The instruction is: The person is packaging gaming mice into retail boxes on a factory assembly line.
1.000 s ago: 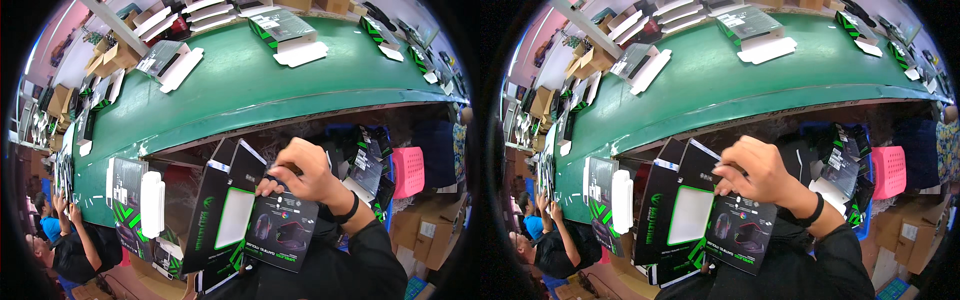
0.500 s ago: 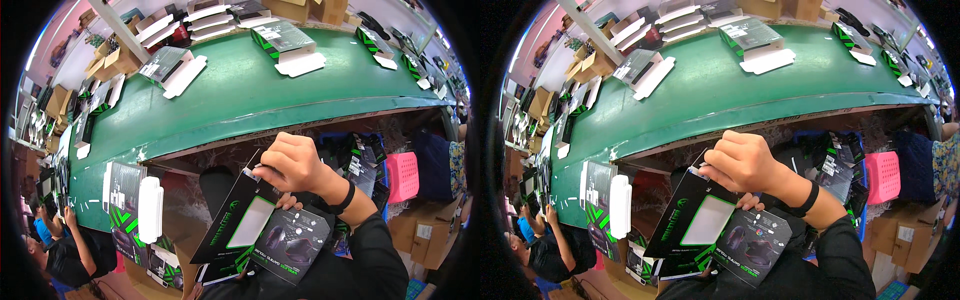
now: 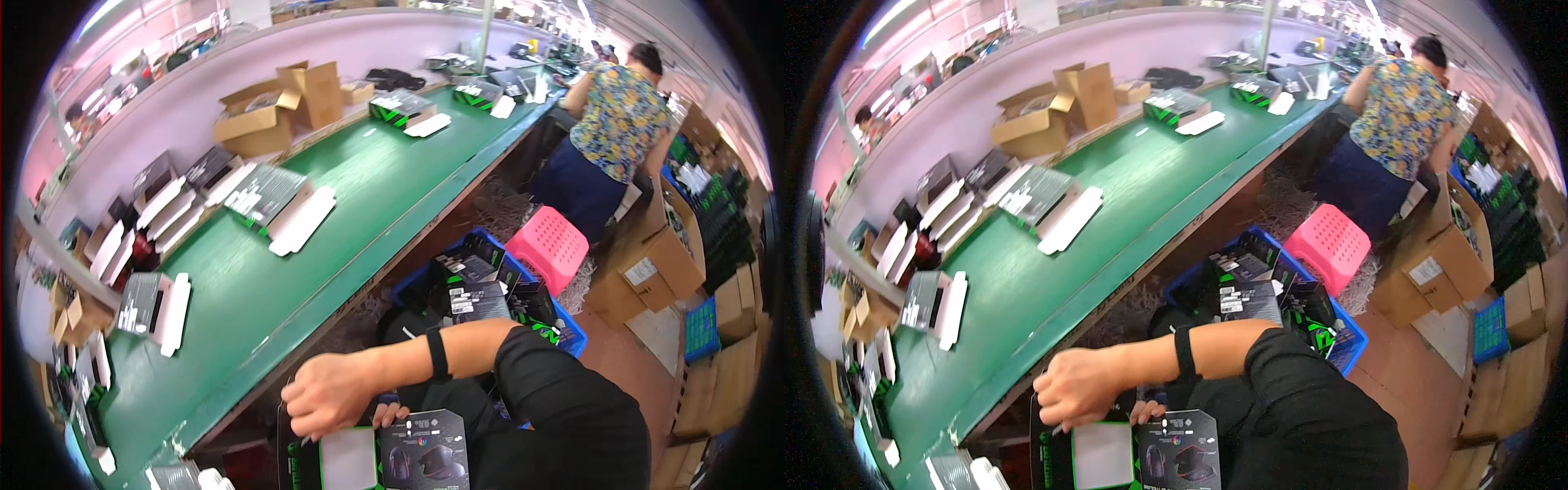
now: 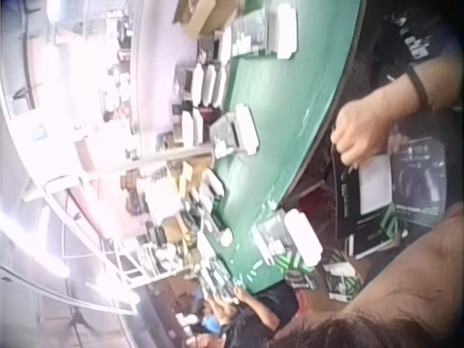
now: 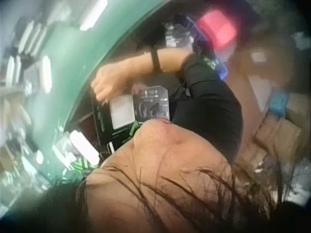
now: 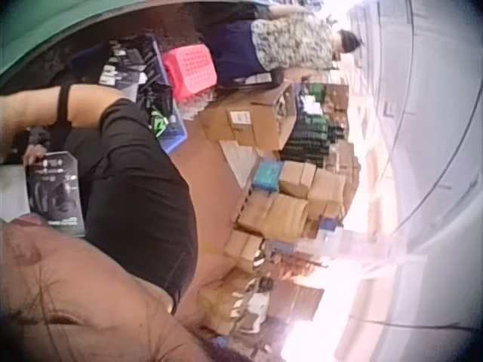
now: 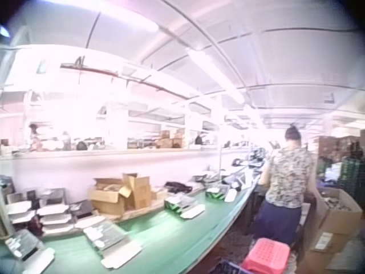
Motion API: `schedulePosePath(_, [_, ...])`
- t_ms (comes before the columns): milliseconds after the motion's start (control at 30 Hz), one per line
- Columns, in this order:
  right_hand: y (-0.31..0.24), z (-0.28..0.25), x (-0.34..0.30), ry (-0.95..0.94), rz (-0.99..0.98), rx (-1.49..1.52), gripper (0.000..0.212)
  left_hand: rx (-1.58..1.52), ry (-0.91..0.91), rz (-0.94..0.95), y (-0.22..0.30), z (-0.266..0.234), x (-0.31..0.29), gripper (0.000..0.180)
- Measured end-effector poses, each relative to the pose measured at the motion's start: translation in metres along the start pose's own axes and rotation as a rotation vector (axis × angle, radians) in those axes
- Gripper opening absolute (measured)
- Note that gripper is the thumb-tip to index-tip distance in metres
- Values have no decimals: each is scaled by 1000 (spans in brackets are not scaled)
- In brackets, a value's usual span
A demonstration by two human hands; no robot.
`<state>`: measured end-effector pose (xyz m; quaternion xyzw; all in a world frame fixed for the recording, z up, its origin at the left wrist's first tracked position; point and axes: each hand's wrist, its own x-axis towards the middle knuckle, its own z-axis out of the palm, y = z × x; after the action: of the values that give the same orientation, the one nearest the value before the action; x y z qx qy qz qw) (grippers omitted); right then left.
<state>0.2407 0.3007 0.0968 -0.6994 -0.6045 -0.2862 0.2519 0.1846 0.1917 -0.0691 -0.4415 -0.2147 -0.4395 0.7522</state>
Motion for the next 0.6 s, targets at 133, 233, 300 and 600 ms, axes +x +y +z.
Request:
schedulePosePath(133, [-15, -13, -5, 74, 48, -48, 25, -57, 15, -71, -8, -6, 14, 15])
schedulePosePath(233, [-27, -29, -17, 299, 348, 63, 22, -50, 14, -37, -3, 3, 8, 15])
schedulePosePath(300, [-31, -23, -35, 270, 543, 75, 18, -23, 4, 29, 2, 11, -1, 15])
schedulePosePath(600, [-36, -45, -46, 204, 962, 115, 14, 353, 60, 514, 15, 142, -137, 14])
